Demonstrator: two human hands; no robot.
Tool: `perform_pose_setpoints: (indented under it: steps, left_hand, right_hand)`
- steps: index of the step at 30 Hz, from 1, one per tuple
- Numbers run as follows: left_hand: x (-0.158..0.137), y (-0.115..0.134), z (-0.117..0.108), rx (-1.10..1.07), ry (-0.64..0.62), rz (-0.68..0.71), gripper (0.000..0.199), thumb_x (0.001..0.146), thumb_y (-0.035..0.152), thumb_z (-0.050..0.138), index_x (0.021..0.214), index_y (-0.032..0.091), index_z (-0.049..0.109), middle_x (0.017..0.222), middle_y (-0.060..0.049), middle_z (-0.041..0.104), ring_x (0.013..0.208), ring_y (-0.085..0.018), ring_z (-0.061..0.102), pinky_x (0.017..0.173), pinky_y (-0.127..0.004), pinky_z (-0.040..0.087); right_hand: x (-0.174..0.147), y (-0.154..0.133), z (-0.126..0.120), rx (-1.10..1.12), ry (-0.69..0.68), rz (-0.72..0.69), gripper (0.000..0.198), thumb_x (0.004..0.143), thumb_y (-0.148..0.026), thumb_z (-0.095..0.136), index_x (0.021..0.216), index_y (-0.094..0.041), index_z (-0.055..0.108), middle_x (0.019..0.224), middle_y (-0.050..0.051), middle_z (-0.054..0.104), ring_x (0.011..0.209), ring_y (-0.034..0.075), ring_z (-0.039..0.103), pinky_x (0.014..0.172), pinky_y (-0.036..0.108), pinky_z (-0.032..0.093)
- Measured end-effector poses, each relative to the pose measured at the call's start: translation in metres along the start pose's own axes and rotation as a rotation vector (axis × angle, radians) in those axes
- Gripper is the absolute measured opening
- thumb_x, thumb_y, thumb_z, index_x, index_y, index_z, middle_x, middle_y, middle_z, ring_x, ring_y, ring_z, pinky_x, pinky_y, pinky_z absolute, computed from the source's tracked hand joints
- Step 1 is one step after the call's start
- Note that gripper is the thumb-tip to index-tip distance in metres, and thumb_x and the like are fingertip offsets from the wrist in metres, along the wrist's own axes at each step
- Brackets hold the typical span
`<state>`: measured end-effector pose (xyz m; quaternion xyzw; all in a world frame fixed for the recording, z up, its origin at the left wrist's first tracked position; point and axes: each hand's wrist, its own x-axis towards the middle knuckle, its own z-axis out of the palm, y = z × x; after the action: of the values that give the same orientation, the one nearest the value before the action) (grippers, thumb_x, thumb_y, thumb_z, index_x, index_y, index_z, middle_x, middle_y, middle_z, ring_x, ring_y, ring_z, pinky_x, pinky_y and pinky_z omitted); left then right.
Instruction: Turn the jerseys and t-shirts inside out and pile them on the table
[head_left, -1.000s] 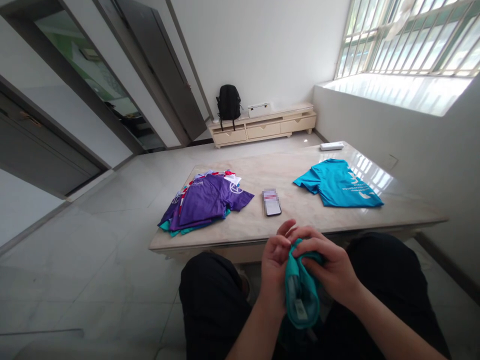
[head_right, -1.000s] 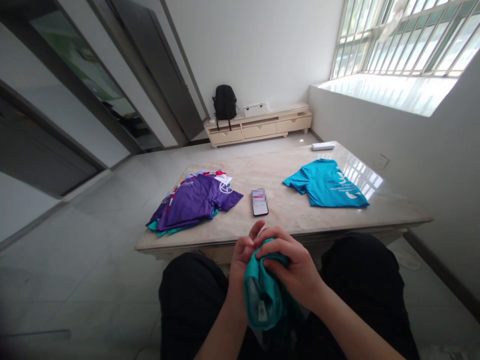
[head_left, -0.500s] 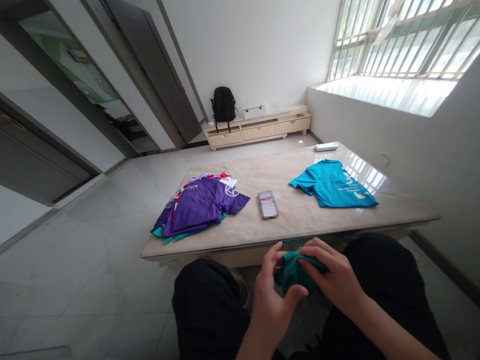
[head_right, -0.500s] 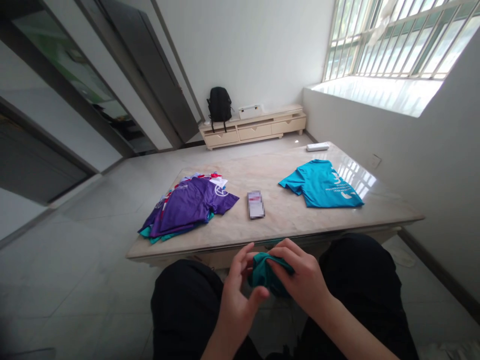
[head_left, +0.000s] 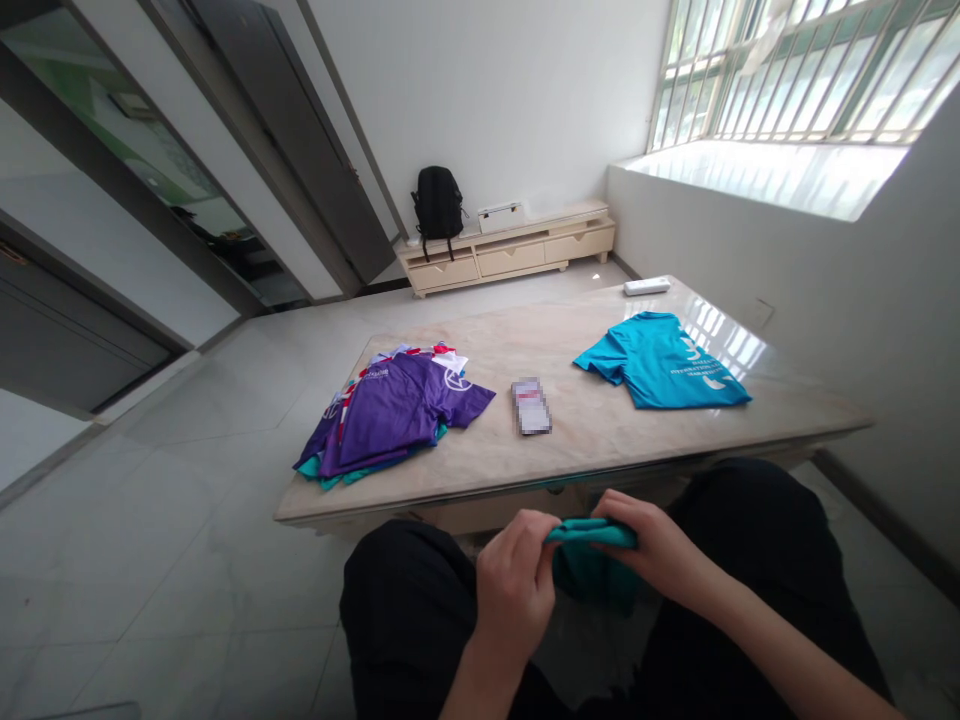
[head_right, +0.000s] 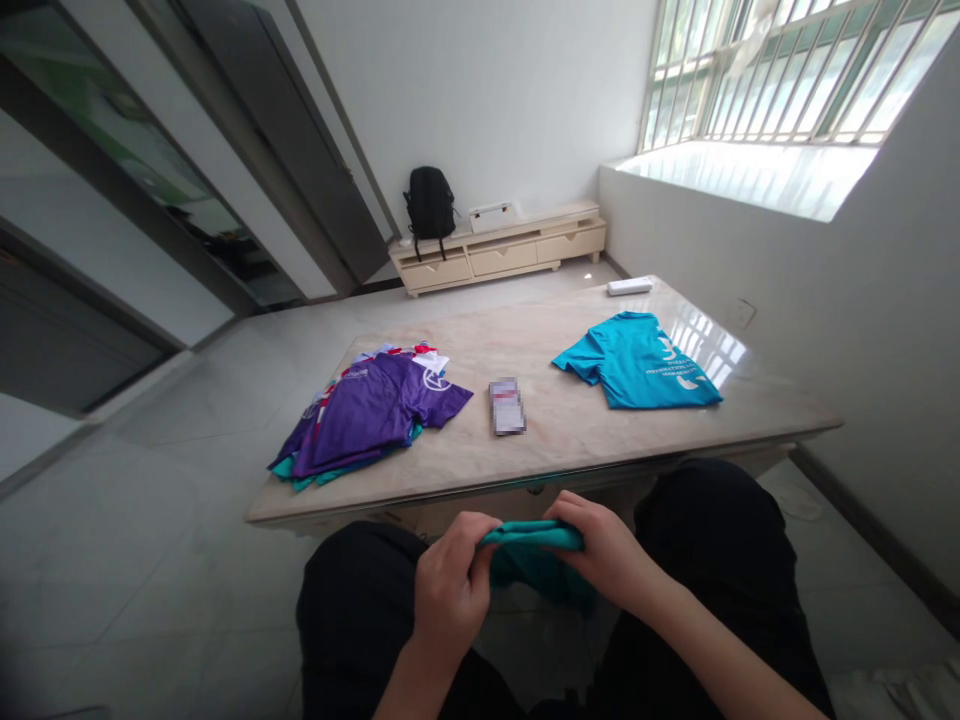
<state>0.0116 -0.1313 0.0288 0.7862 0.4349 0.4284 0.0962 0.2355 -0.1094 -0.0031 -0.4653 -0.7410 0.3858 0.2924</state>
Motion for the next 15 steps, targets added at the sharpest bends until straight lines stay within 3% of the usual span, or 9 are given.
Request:
perform_pose_setpoints:
  steps: [6,8,11,15]
  left_hand:
    - [0.003,-0.015,-0.021,0.195,-0.156,0.171,0.019,0.097,0.014,0.05,0.112,0.023,0.059,0.092,-0.006,0.073,0.077,-0.018,0.07,0.067,-0.026,0.05]
    - [0.006,-0.019,-0.03,0.211,-0.172,0.201,0.019,0.097,0.014,0.051,0.112,0.022,0.058,0.092,-0.005,0.073,0.077,-0.018,0.07,0.067,-0.026,0.05]
    - [0.008,-0.023,-0.043,0.201,-0.184,0.228,0.019,0.098,0.013,0.051,0.114,0.022,0.057,0.093,-0.005,0.073,0.079,-0.017,0.07,0.069,-0.026,0.049]
    - [0.01,-0.021,-0.058,0.19,-0.233,0.242,0.015,0.098,0.014,0.05,0.111,0.02,0.056,0.089,-0.004,0.072,0.074,-0.016,0.068,0.067,-0.026,0.049]
  right_hand:
    - [-0.007,0.035,-0.005,-0.141,0.027,0.117,0.019,0.08,-0.016,0.06,0.096,-0.023,0.068,0.097,0.005,0.067,0.095,0.025,0.062,0.082,0.036,0.05]
    - [-0.008,0.044,-0.009,-0.132,0.034,0.094,0.017,0.079,-0.017,0.062,0.094,-0.022,0.068,0.099,0.005,0.068,0.097,0.025,0.063,0.095,0.042,0.05]
    - [-0.012,0.055,-0.012,-0.097,0.032,0.019,0.011,0.086,-0.021,0.059,0.094,-0.022,0.067,0.095,0.003,0.07,0.095,0.023,0.066,0.114,0.047,0.039]
    - [-0.026,0.071,-0.007,-0.106,0.195,-0.048,0.023,0.093,-0.022,0.05,0.113,-0.021,0.062,0.103,0.006,0.071,0.094,0.022,0.07,0.089,0.035,0.057]
